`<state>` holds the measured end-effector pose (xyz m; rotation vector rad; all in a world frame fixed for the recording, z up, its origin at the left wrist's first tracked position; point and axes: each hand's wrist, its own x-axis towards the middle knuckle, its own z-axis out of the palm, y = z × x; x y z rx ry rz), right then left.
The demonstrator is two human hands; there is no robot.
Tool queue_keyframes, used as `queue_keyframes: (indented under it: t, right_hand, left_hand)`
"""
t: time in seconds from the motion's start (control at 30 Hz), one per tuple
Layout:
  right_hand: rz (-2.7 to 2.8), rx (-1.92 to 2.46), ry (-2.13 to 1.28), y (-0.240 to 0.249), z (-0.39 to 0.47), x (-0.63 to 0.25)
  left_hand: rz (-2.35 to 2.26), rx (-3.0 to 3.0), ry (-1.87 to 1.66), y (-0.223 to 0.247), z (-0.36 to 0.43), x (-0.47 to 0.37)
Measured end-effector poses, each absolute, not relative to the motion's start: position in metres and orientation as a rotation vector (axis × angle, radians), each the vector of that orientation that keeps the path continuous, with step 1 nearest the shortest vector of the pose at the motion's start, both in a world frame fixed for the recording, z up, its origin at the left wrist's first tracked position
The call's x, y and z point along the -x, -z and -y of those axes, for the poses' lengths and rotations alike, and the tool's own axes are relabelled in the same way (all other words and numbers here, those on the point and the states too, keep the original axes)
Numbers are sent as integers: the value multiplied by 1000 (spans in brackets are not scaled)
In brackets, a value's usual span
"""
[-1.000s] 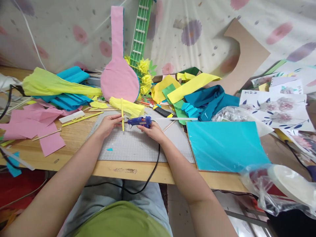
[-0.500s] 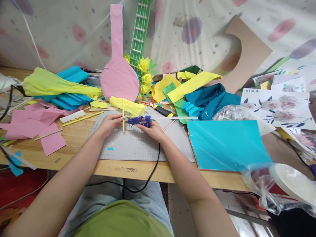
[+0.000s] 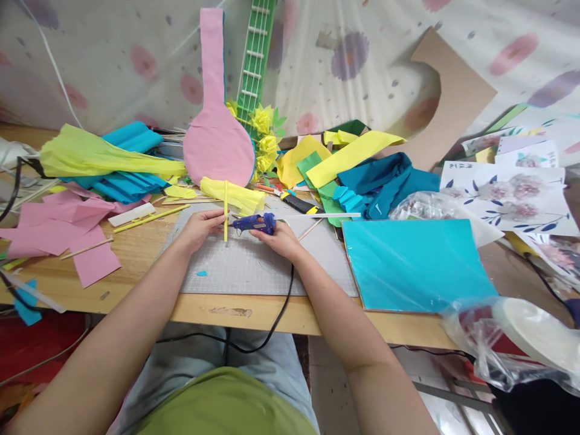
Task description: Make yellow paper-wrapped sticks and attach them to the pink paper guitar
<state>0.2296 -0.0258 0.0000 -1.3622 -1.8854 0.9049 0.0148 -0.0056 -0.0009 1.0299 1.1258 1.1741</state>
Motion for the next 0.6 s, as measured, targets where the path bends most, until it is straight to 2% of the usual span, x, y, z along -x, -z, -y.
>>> queue_keyframes:
  t: [0.6]
  right_hand:
    - [1862, 1298, -901, 0, 27, -231]
  left_hand:
    - [-1109, -1029, -1168, 4, 4, -13]
